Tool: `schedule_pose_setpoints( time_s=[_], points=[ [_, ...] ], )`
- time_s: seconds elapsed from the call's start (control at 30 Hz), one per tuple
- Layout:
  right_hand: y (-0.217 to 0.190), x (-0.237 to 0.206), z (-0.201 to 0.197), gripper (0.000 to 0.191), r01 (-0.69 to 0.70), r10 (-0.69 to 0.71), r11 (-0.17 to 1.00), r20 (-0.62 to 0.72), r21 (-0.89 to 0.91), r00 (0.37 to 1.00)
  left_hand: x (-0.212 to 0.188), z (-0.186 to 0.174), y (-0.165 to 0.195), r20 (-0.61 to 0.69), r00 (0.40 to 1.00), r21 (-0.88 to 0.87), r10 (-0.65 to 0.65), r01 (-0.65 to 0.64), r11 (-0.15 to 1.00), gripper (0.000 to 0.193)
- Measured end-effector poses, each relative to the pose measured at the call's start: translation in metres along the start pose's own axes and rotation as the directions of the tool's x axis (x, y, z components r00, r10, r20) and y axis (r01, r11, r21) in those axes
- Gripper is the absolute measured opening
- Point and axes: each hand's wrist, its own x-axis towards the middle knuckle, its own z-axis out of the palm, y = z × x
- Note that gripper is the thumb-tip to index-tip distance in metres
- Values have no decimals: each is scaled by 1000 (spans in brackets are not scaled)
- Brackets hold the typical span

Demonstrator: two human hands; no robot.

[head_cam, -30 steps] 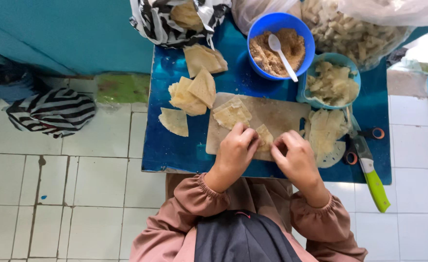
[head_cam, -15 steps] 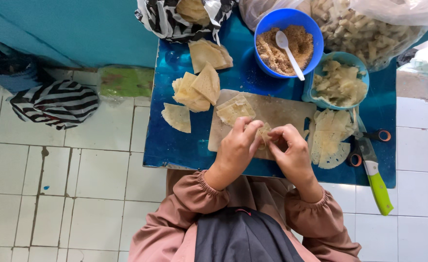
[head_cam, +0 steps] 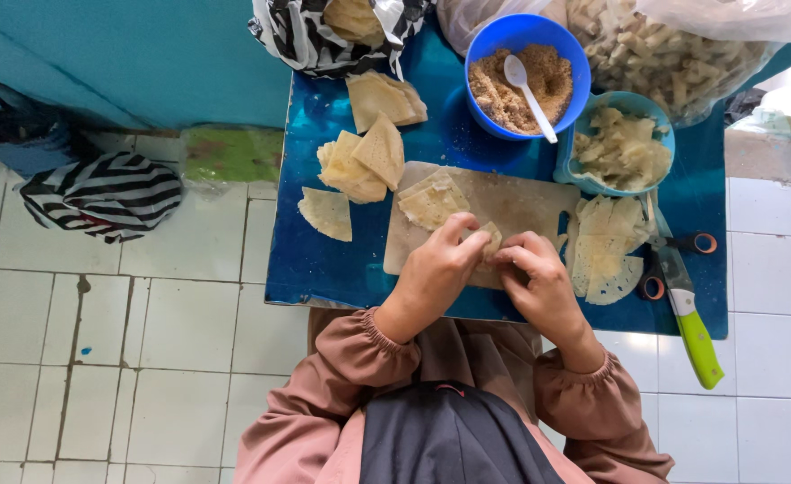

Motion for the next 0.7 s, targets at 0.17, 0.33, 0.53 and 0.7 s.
schedule_pose_setpoints(
  time_s=[0.17, 0.33, 0.53, 0.7],
  points=[
    [0, -1, 0, 16, 26, -26, 1000, -3, 11, 1000, 0, -5, 2, 37, 998, 22, 57, -58, 998, 20],
    [-3, -6, -1, 21, 88, -91, 994, -54, -60, 994, 0, -8, -1, 67, 993, 38, 94, -96, 995, 16],
    [-5, -10, 14, 11, -5, -36, 984, -223, -180, 974, 3, -16, -11, 150, 958, 12, 244, -249, 968, 12],
    [-8, -7, 21, 9, -90, 51, 988, -285, -123, 957, 8, -13, -15, 203, 948, 82, 245, -266, 961, 14]
  ],
)
